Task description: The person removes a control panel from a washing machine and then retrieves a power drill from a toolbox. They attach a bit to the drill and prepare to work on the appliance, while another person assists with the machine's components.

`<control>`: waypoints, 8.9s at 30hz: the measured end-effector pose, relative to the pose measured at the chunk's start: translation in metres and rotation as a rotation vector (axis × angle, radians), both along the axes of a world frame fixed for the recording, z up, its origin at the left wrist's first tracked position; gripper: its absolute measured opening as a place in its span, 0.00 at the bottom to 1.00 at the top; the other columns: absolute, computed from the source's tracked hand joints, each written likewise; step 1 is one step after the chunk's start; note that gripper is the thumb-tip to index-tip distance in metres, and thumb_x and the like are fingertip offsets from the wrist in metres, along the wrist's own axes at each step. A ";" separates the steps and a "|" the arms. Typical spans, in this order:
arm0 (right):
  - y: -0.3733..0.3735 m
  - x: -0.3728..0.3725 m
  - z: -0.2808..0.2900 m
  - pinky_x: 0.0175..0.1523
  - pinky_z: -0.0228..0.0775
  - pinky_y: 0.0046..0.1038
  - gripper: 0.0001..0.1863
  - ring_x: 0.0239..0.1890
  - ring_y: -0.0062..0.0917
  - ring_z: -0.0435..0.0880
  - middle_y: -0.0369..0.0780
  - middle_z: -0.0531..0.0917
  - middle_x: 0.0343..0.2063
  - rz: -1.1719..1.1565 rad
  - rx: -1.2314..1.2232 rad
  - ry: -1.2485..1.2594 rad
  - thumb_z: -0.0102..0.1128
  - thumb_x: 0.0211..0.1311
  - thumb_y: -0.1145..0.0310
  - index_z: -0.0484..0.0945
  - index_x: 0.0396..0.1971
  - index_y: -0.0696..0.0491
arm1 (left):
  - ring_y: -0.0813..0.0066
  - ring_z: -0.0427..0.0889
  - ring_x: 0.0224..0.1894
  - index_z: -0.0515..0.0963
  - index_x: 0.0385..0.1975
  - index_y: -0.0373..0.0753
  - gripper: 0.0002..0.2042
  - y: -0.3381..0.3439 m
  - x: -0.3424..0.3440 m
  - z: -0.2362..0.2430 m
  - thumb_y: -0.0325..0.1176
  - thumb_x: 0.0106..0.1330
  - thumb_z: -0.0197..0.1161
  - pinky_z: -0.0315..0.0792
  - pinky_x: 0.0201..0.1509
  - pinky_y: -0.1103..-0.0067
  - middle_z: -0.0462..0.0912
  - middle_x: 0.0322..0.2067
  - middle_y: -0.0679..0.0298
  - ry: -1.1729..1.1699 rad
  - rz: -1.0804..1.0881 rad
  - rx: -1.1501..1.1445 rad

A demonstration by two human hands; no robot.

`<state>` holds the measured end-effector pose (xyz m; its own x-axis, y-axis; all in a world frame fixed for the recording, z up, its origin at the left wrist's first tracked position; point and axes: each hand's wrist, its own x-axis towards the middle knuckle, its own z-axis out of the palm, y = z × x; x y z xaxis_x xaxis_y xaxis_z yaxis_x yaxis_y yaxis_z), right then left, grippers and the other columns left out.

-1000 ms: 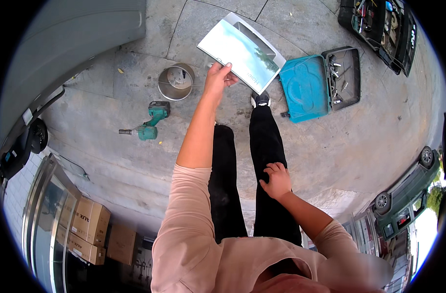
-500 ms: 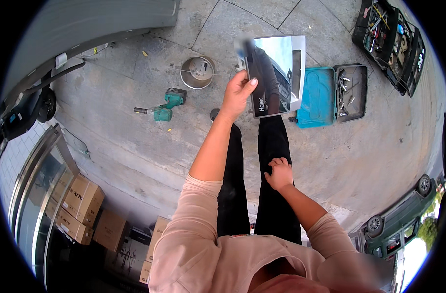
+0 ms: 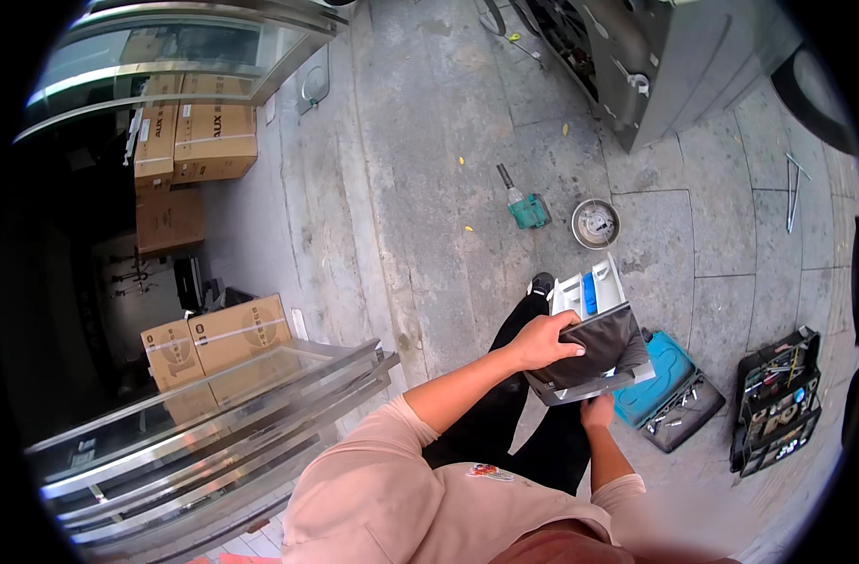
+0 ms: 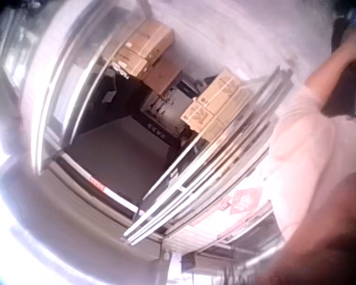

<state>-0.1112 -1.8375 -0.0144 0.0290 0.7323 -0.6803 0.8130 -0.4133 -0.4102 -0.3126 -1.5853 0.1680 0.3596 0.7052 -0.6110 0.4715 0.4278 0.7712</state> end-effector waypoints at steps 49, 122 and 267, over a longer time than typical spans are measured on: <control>0.795 -0.949 0.290 0.39 0.75 0.26 0.15 0.30 0.24 0.83 0.43 0.85 0.32 0.492 -0.001 0.512 0.60 0.63 0.72 0.79 0.45 0.66 | 0.55 0.84 0.40 0.76 0.42 0.40 0.16 0.224 -1.187 0.345 0.36 0.57 0.70 0.75 0.43 0.65 0.86 0.35 0.59 0.914 0.985 0.468; 0.936 -1.240 0.127 0.40 0.77 0.25 0.12 0.32 0.24 0.86 0.43 0.87 0.32 -0.130 -0.576 -0.051 0.61 0.62 0.74 0.79 0.43 0.65 | 0.68 0.78 0.42 0.75 0.34 0.41 0.07 0.748 -1.582 -0.243 0.29 0.56 0.57 0.74 0.43 0.72 0.79 0.37 0.66 0.372 0.052 0.590; 0.769 -0.949 0.229 0.41 0.78 0.29 0.16 0.32 0.27 0.85 0.43 0.86 0.33 -2.076 0.332 0.272 0.62 0.60 0.70 0.80 0.46 0.62 | 0.55 0.81 0.54 0.81 0.52 0.42 0.19 1.133 -0.669 0.023 0.44 0.67 0.56 0.73 0.58 0.68 0.84 0.48 0.53 0.484 -1.413 0.409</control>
<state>-1.0600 -1.0680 0.2150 0.7043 -0.1664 -0.6901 -0.7011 -0.3156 -0.6394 -0.9812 -0.4523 0.1907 0.6860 0.1158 -0.7184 0.5264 -0.7606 0.3801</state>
